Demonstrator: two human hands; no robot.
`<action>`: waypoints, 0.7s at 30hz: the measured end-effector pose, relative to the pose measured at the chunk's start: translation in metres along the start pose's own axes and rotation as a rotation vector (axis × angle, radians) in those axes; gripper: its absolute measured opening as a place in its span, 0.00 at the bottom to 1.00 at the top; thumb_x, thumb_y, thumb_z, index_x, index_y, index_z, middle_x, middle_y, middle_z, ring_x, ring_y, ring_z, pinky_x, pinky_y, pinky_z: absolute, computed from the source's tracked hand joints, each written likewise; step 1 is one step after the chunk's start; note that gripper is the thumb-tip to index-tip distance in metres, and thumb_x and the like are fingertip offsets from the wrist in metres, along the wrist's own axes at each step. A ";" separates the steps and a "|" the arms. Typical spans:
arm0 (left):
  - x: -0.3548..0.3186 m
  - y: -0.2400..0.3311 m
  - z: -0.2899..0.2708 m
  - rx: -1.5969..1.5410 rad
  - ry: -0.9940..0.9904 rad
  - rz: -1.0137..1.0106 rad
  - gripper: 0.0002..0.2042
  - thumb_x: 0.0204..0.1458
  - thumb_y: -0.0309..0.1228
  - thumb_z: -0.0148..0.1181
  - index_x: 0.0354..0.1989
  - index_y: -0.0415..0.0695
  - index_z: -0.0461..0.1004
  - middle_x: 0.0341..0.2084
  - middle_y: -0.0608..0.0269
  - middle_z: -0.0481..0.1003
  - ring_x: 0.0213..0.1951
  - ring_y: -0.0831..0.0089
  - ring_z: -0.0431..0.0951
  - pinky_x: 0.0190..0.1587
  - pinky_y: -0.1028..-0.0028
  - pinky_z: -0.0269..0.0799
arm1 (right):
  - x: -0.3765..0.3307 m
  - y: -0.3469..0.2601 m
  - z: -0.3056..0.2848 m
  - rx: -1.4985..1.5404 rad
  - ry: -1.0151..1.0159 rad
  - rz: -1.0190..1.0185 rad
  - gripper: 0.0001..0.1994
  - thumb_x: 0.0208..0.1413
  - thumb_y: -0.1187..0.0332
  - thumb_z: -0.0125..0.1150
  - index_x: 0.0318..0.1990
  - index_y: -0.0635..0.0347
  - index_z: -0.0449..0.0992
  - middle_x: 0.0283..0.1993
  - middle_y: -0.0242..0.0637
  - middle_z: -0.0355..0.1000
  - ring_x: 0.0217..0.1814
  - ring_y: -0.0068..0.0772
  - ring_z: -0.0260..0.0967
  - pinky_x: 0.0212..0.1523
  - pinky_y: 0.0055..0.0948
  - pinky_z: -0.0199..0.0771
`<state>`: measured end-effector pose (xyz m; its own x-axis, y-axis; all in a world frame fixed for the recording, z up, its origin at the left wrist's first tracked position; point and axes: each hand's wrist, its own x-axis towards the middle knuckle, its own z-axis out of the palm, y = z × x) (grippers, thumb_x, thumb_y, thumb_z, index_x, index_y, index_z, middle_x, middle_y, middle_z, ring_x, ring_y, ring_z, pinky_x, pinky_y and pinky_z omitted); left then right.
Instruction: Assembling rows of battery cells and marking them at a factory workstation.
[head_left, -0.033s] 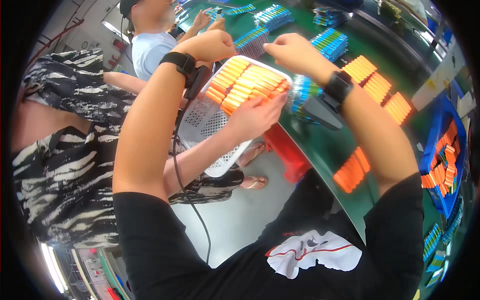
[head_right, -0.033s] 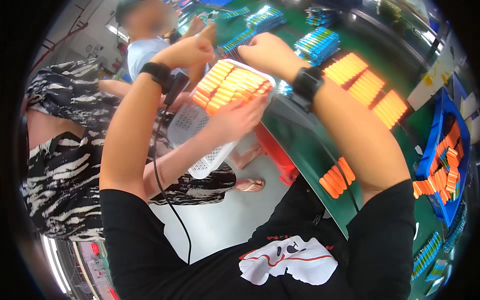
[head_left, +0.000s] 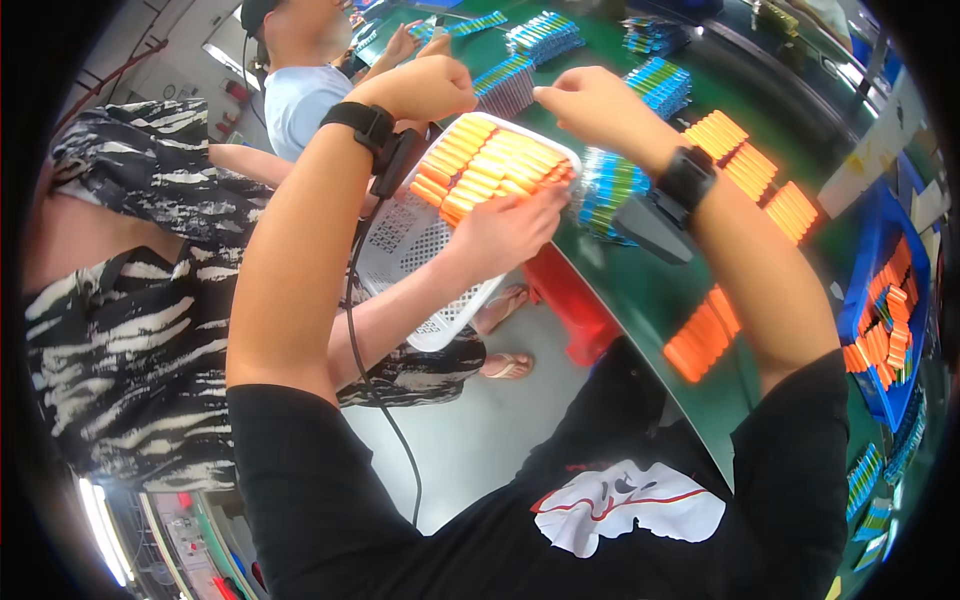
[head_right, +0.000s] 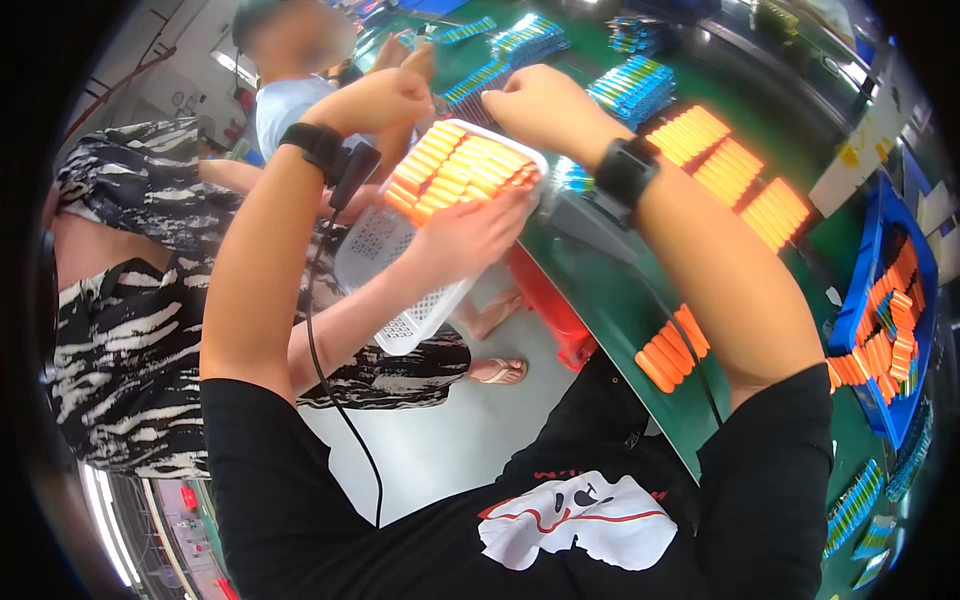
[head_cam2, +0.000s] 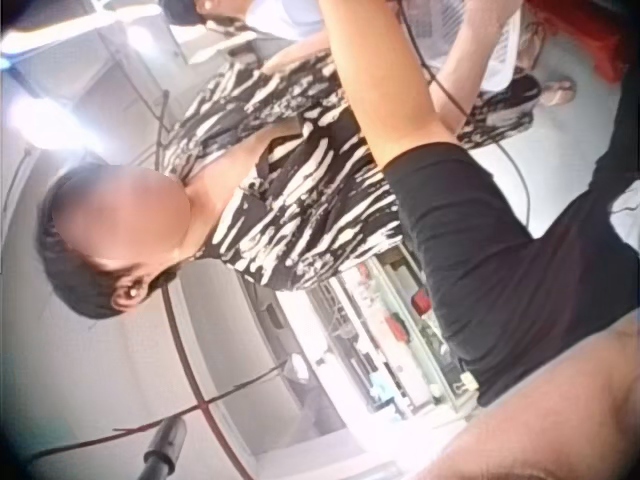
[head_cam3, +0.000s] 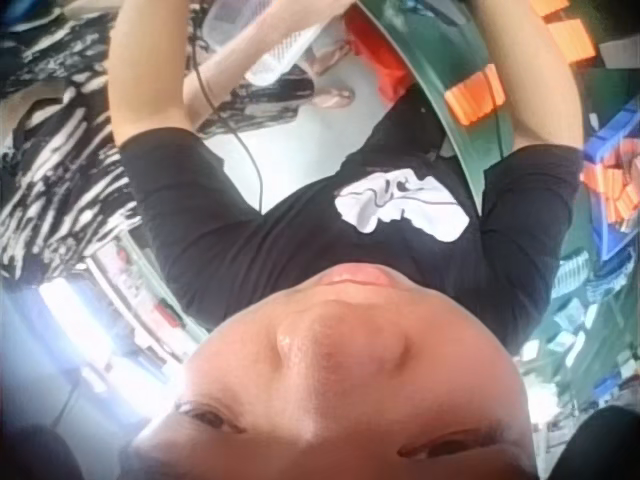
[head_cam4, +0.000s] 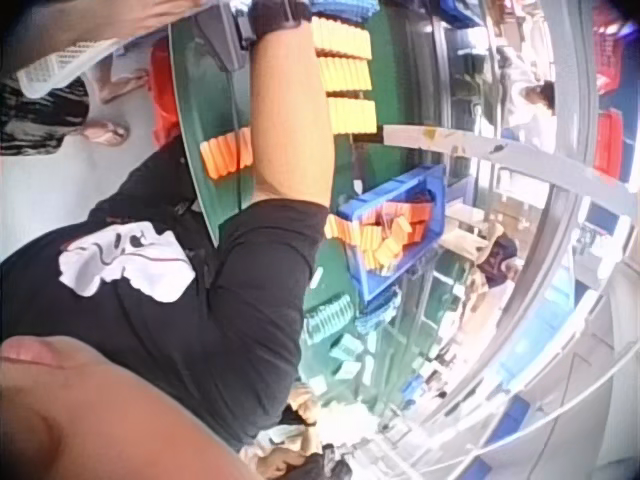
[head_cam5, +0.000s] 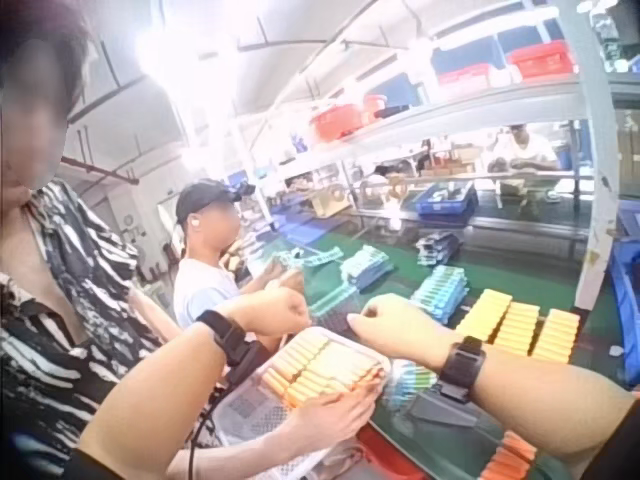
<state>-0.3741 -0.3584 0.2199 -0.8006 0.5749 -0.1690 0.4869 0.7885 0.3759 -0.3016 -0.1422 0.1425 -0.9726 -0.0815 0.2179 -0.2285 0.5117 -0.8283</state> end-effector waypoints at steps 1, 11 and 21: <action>-0.006 0.012 0.000 0.002 0.019 0.025 0.09 0.52 0.30 0.60 0.30 0.35 0.78 0.24 0.59 0.80 0.29 0.73 0.80 0.23 0.76 0.70 | -0.013 -0.002 -0.010 -0.011 0.011 -0.004 0.24 0.54 0.53 0.57 0.37 0.71 0.82 0.35 0.57 0.79 0.36 0.49 0.78 0.42 0.40 0.77; -0.080 0.207 0.086 -0.075 0.443 0.586 0.14 0.54 0.37 0.60 0.38 0.37 0.77 0.29 0.46 0.80 0.32 0.53 0.82 0.36 0.59 0.75 | -0.190 -0.029 -0.099 0.198 0.174 0.023 0.15 0.62 0.64 0.58 0.46 0.67 0.79 0.32 0.32 0.77 0.33 0.20 0.73 0.35 0.24 0.72; -0.156 0.238 0.342 -0.661 -0.107 0.903 0.11 0.54 0.31 0.63 0.42 0.40 0.75 0.24 0.61 0.74 0.25 0.69 0.74 0.31 0.70 0.72 | -0.485 0.060 -0.053 0.167 0.551 0.466 0.10 0.65 0.65 0.59 0.42 0.64 0.79 0.29 0.27 0.74 0.31 0.14 0.67 0.32 0.18 0.66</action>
<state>-0.0139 -0.1859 0.0238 -0.1992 0.9174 0.3445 0.5667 -0.1790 0.8043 0.1589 -0.0271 0.0145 -0.8172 0.5761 0.0155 0.1564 0.2476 -0.9562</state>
